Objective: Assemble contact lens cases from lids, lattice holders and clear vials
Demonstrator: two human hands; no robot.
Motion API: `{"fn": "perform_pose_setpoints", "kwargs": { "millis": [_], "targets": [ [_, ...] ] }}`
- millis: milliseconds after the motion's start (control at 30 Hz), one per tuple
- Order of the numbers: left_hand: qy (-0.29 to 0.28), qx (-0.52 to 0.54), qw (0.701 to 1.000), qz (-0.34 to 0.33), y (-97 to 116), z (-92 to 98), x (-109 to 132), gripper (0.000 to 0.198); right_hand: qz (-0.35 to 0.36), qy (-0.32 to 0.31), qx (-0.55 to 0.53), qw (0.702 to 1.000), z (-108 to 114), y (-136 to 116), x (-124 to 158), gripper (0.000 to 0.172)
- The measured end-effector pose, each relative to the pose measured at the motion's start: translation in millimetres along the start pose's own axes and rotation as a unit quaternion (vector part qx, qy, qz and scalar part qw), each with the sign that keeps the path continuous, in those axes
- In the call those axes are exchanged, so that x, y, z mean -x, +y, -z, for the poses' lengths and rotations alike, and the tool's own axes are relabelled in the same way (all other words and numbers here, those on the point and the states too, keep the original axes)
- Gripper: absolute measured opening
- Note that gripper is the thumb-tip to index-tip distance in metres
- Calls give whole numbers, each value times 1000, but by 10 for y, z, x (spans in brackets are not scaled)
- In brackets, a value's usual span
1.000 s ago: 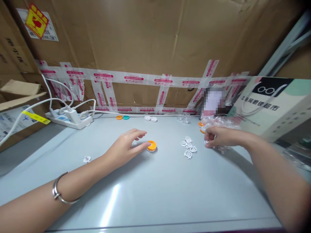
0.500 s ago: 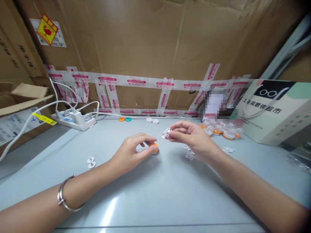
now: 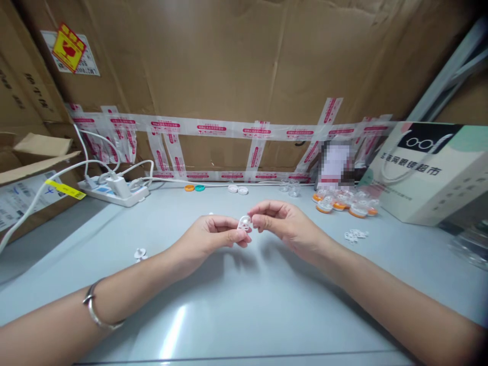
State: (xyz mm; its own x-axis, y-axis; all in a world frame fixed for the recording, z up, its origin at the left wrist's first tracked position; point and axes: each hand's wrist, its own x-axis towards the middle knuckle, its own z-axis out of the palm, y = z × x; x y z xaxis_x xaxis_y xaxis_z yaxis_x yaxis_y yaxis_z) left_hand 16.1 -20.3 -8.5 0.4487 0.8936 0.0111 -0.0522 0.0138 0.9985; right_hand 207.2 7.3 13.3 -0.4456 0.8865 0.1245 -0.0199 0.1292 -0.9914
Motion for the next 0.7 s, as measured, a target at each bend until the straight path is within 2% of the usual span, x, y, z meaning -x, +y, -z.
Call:
{"fn": "perform_pose_setpoints", "kwargs": {
  "millis": [100,167,267,367,433,567,700],
  "targets": [
    [14,34,999,6,6,46,2,14,39,90,118,988,336,-100,-8,30],
    [37,38,999,4,13,97,2,13,19,139,269,953,629,-150,3,31],
    [83,36,996,-4,9,176,-10,17,-107,74,408,904,975,-155,27,30],
    [114,38,993,-18,-7,218,-30,21,-164,21,488,857,1107,-82,18,30],
    [120,33,992,-20,-15,223,-39,22,-174,3,495,852,1128,-5,-13,32],
    [119,23,992,-28,-11,210,-31,24,-168,-8,478,862,1156,125,-84,30],
    [135,10,990,-36,6,191,-25,25,-140,43,438,887,1095,87,-95,24]
  ]
}}
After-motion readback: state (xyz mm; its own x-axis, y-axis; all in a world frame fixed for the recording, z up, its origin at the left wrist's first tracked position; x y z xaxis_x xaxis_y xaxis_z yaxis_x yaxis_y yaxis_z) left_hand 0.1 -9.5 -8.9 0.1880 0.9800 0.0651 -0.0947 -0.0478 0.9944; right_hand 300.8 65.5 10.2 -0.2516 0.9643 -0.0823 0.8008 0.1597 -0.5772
